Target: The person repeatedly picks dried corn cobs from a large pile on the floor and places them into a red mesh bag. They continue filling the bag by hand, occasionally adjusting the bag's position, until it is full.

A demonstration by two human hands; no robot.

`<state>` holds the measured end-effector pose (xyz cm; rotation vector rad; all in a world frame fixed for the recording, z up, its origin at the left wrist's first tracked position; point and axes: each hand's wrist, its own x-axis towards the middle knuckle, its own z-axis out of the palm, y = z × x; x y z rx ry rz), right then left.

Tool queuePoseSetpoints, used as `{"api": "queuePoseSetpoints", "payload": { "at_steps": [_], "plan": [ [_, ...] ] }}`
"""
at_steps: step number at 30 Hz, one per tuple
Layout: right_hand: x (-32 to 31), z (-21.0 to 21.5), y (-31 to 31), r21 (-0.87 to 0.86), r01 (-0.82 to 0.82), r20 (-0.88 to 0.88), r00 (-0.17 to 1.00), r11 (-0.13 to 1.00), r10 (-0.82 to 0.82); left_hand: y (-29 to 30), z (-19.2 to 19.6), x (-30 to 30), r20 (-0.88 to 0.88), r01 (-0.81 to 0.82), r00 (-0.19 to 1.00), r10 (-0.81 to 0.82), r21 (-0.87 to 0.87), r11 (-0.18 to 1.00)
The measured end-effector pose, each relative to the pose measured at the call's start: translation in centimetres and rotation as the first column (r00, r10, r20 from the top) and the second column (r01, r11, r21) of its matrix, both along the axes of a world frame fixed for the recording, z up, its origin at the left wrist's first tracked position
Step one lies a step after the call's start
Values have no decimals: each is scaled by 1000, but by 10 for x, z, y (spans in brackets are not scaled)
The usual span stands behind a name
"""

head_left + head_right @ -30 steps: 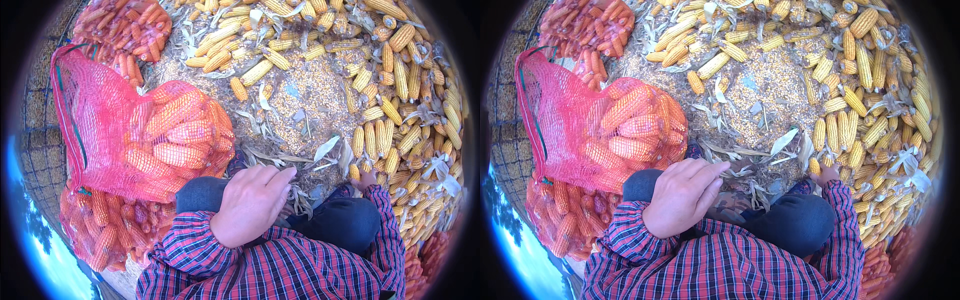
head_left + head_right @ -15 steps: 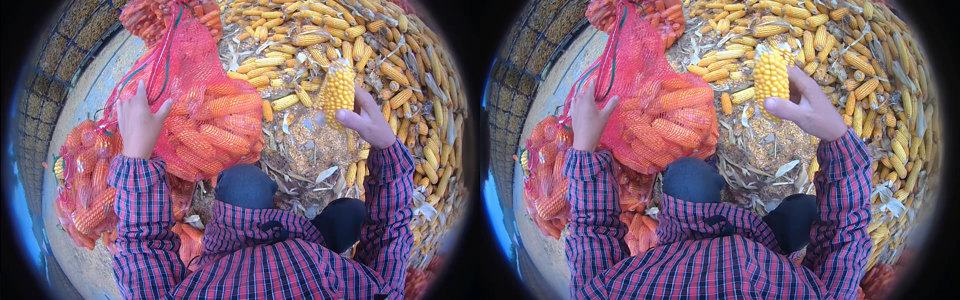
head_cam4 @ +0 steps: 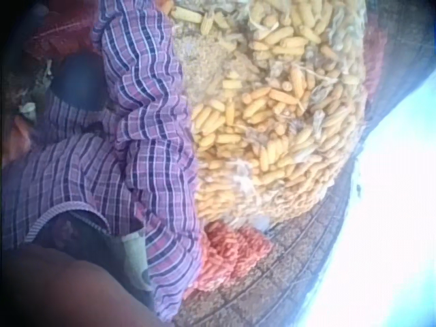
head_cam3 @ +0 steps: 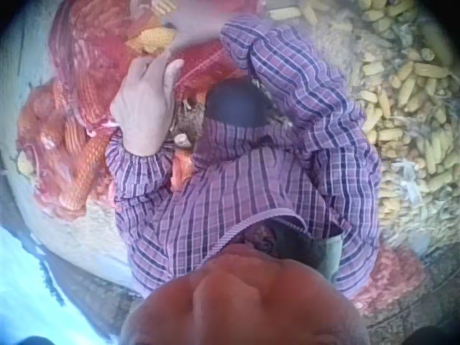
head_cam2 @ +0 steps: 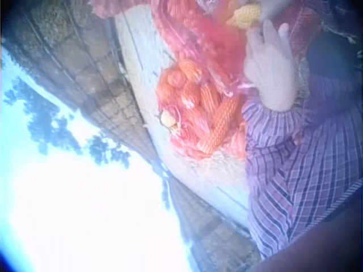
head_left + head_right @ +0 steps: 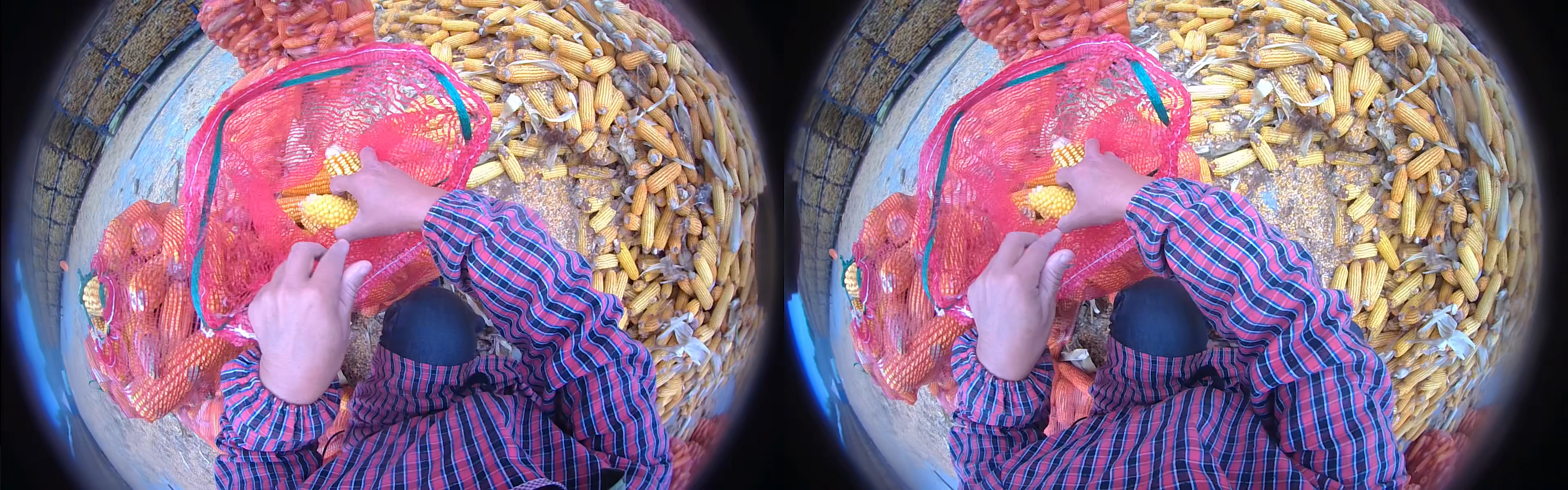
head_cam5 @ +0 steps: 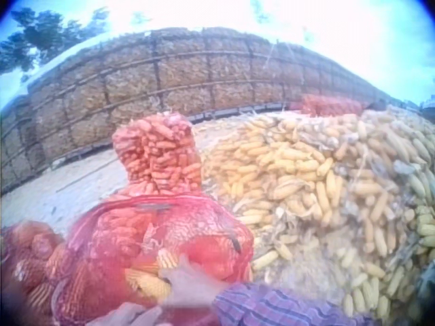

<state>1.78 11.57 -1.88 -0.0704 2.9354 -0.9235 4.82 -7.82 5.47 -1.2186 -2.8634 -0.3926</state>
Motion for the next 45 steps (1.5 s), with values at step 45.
{"api": "queuePoseSetpoints", "payload": {
  "at_steps": [45],
  "plan": [
    [-126,-66,19,-201,182,-149,966,963,-213,-55,41,-55,-114,-81,839,532,941,330]
  ]
}}
